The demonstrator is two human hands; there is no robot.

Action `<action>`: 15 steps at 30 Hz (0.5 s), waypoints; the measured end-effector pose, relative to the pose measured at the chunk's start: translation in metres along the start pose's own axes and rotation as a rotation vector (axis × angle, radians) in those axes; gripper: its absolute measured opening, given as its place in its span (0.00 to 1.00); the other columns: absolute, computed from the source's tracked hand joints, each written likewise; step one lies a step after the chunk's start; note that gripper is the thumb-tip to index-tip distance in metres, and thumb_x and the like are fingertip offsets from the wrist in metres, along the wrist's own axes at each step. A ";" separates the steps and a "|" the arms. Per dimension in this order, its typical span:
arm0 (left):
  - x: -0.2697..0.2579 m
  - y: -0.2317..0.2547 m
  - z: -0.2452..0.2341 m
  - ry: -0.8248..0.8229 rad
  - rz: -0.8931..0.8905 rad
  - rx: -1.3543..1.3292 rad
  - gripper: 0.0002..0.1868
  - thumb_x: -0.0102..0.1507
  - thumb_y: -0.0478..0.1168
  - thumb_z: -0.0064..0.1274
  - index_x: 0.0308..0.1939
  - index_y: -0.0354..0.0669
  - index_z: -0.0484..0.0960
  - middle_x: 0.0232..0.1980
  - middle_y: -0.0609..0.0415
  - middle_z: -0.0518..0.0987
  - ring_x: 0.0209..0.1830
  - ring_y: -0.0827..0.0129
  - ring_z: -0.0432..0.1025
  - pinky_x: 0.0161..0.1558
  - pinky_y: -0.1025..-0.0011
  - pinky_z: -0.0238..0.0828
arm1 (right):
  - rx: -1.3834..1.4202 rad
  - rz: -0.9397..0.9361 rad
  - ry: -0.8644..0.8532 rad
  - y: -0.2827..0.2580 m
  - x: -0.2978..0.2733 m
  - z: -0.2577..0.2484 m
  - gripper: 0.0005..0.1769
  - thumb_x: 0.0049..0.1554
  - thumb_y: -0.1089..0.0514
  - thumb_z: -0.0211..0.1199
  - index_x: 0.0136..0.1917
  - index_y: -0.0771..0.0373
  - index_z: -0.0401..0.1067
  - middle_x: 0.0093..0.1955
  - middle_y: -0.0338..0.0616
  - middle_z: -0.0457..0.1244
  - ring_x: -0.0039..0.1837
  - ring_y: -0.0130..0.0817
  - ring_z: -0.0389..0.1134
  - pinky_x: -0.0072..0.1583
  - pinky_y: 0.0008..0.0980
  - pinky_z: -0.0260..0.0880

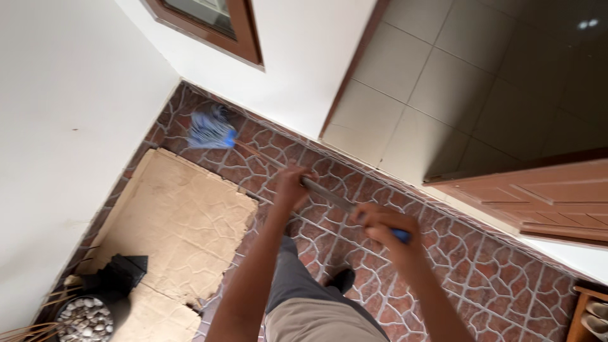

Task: The person mops a tiled floor using a long-handled mop, moving it across the tiles in various directions.

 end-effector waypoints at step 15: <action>-0.130 0.281 0.221 -0.710 -0.018 -0.277 0.11 0.67 0.50 0.52 0.36 0.52 0.85 0.30 0.57 0.83 0.31 0.67 0.80 0.43 0.65 0.77 | -0.228 -0.286 -0.168 -0.084 -0.208 -0.164 0.29 0.62 0.44 0.54 0.23 0.57 0.59 0.21 0.36 0.52 0.28 0.31 0.53 0.38 0.38 0.57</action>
Point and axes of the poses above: each hand's wrist, its own x-axis towards the middle knuckle, its own z-axis out of the palm, y = z × x, the point moved 5 cm from there along x, towards the middle knuckle
